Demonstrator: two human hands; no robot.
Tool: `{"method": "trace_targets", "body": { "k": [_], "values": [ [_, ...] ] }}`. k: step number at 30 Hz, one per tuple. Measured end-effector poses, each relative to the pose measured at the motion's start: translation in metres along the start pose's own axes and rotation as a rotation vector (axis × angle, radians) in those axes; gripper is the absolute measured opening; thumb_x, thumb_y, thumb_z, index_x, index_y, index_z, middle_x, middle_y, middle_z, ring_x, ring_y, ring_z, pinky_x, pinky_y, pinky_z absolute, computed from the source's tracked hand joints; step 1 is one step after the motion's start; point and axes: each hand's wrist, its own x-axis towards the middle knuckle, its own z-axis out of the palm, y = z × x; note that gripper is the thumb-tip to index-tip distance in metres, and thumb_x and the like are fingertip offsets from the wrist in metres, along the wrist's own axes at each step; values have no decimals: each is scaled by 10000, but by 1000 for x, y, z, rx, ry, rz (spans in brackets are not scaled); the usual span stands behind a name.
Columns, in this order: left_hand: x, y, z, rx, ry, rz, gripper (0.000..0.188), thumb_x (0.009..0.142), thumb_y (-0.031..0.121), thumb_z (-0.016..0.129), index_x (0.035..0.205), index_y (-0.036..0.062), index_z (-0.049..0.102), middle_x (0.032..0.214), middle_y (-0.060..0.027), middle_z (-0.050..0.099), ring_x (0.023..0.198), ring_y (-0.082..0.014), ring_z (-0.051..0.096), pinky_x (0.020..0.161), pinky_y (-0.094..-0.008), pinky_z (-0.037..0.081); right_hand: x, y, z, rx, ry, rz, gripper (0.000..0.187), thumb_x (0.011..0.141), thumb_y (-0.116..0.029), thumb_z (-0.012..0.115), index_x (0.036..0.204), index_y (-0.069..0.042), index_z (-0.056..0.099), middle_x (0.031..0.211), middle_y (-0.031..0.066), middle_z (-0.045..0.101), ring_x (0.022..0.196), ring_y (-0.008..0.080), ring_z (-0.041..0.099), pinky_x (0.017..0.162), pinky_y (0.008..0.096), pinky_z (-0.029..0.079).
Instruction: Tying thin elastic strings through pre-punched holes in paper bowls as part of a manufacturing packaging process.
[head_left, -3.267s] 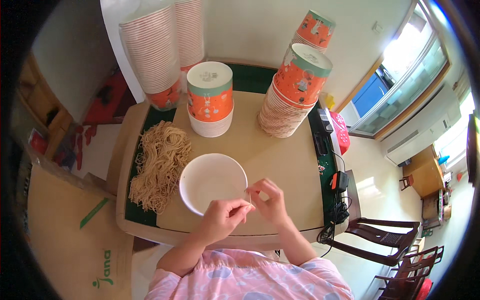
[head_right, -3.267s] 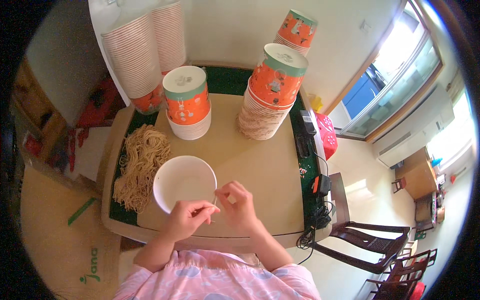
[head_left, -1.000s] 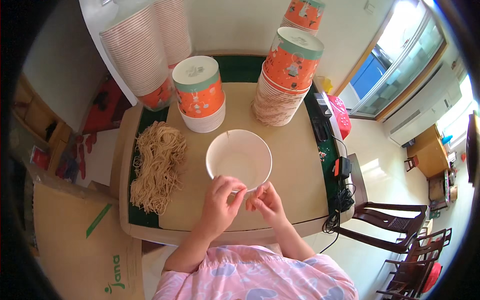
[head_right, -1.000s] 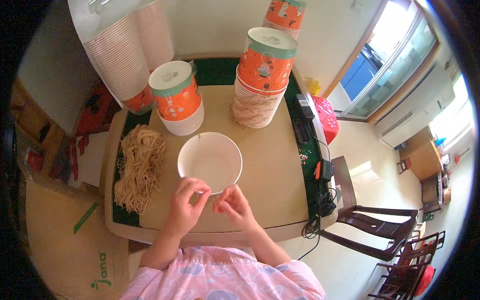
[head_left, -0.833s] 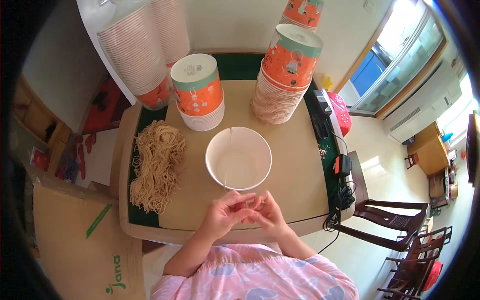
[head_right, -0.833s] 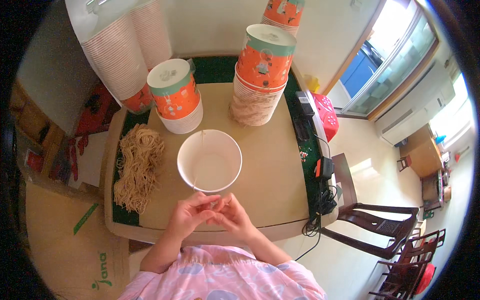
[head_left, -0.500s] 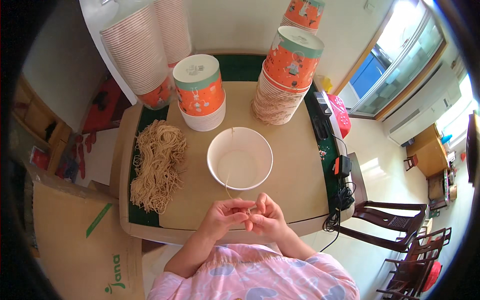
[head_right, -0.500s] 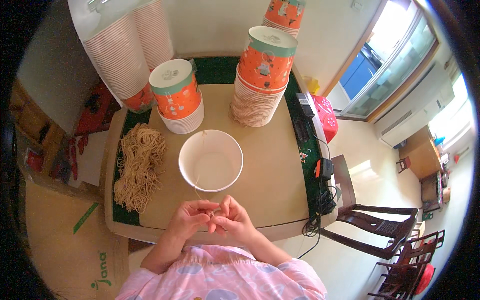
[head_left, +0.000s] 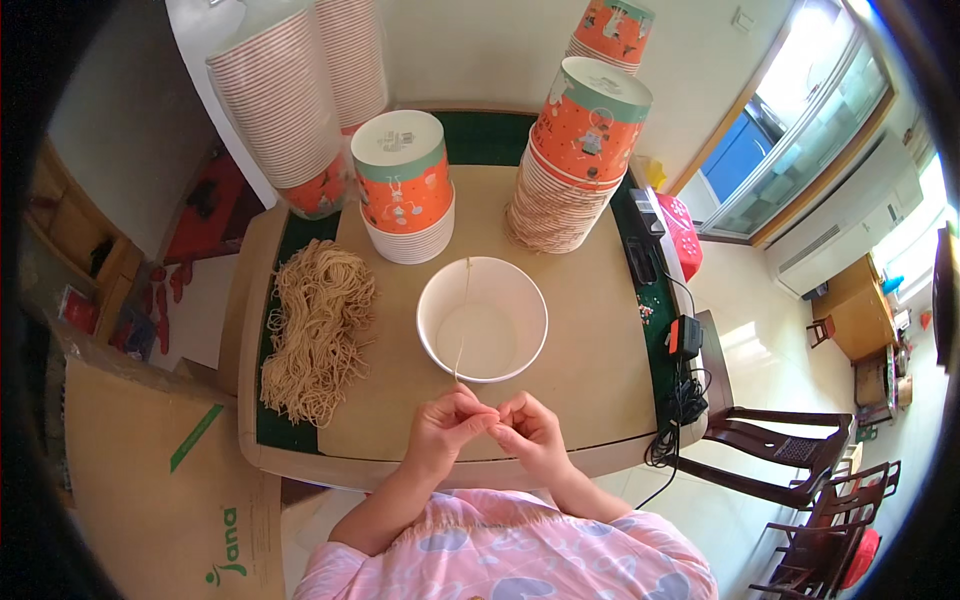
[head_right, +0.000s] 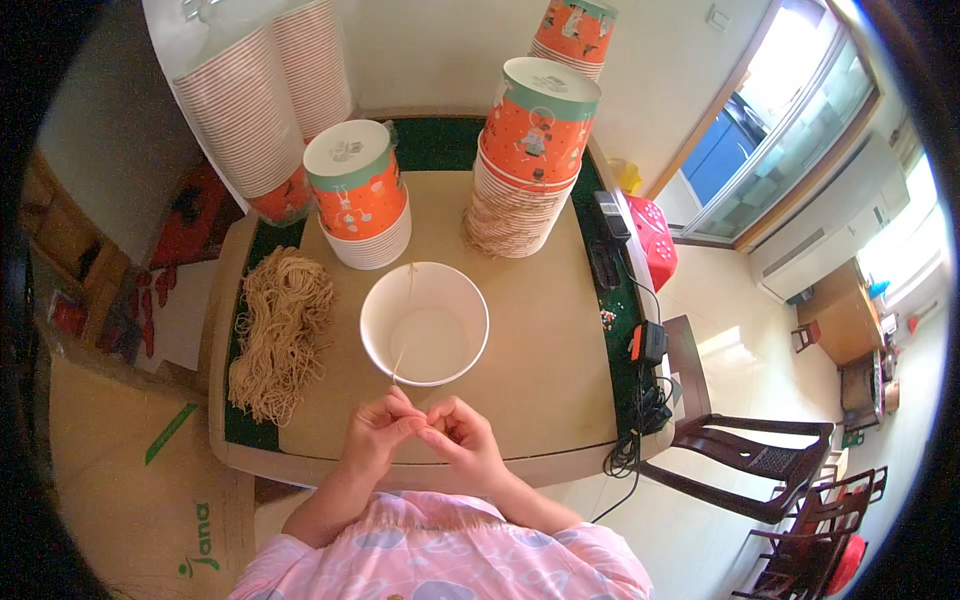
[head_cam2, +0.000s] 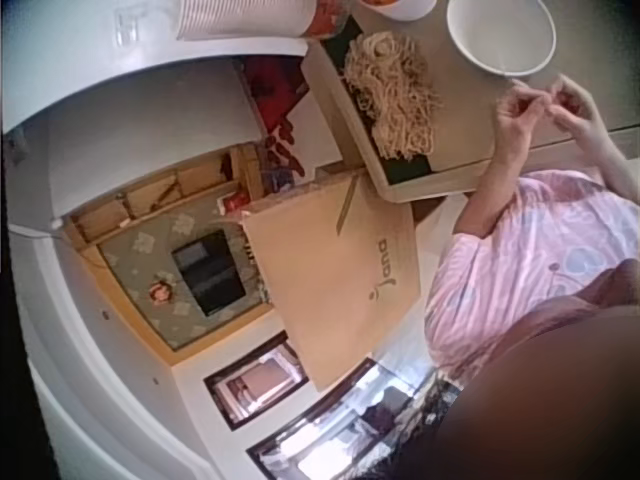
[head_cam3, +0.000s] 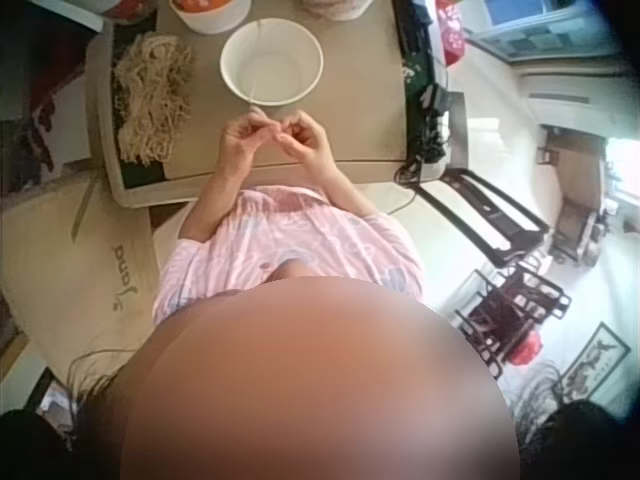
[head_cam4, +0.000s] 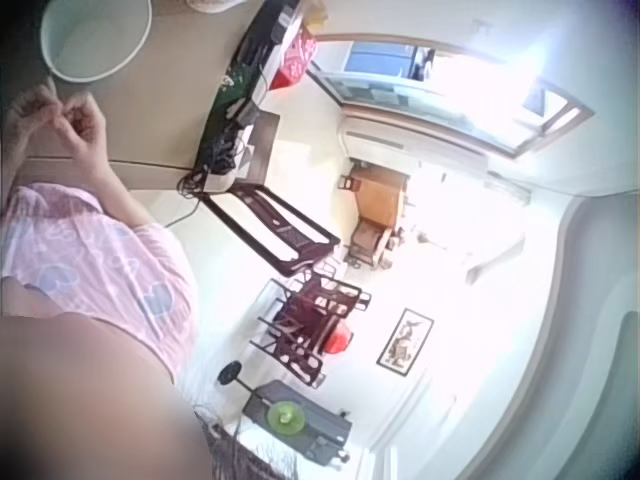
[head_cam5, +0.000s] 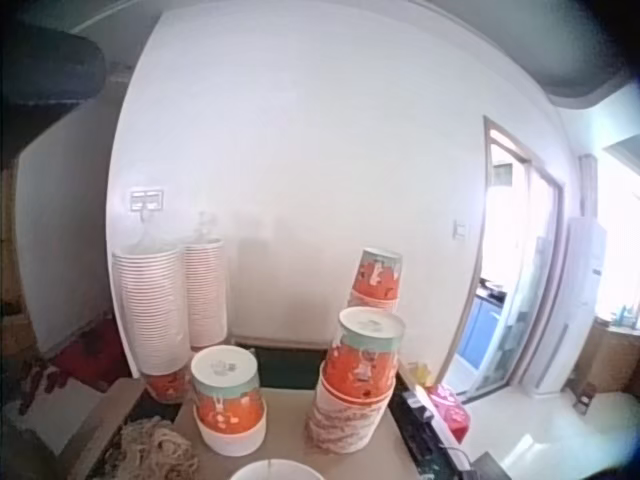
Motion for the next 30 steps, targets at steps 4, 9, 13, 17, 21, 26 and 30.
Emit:
{"method": "trace_targets", "body": {
  "k": [4,9,13,17,21,26,30],
  "values": [
    [2,3,5,-17,44,3,61,806,-28,701,815,24,670,791,13,530,721,-66,523,660,-198,443,0,1,5,-36,47,-69,105,908,-43,617,946,-38,519,729,-44,505,598,-1,411,509,161,294],
    [3,2,7,38,74,67,143,781,-14,738,744,40,611,743,23,508,675,-43,465,604,-184,384,-2,4,6,-16,66,-71,100,914,-42,610,964,-32,524,721,-52,497,587,0,399,501,167,284],
    [3,-1,7,133,84,139,139,789,0,740,745,41,614,735,22,505,667,-44,457,590,-187,371,-2,6,6,-7,87,-65,80,917,-42,604,949,-36,531,714,-53,493,579,-1,391,493,169,279],
    [3,2,10,169,99,179,116,794,-5,725,745,38,629,756,9,526,695,-66,476,616,-202,383,-2,8,4,-42,125,-56,53,925,-58,600,925,-39,550,683,-63,482,563,-1,385,480,170,273],
    [4,10,14,226,82,146,46,806,-10,701,792,19,669,778,-4,556,732,-86,514,654,-209,408,-1,8,1,35,154,42,56,934,-84,593,923,-39,562,660,-62,485,536,6,392,458,175,281],
    [4,11,18,231,94,130,22,826,-15,677,833,5,683,783,-1,558,728,-78,514,641,-198,407,1,10,-2,118,168,68,60,934,-92,595,929,-42,562,663,-50,506,516,16,404,435,182,287],
    [4,5,13,280,65,130,57,865,3,651,905,1,691,824,2,545,745,-61,529,636,-193,433,3,12,-4,195,173,84,50,929,-80,593,926,-46,557,659,-42,514,497,28,403,419,185,278]
  ]
}}
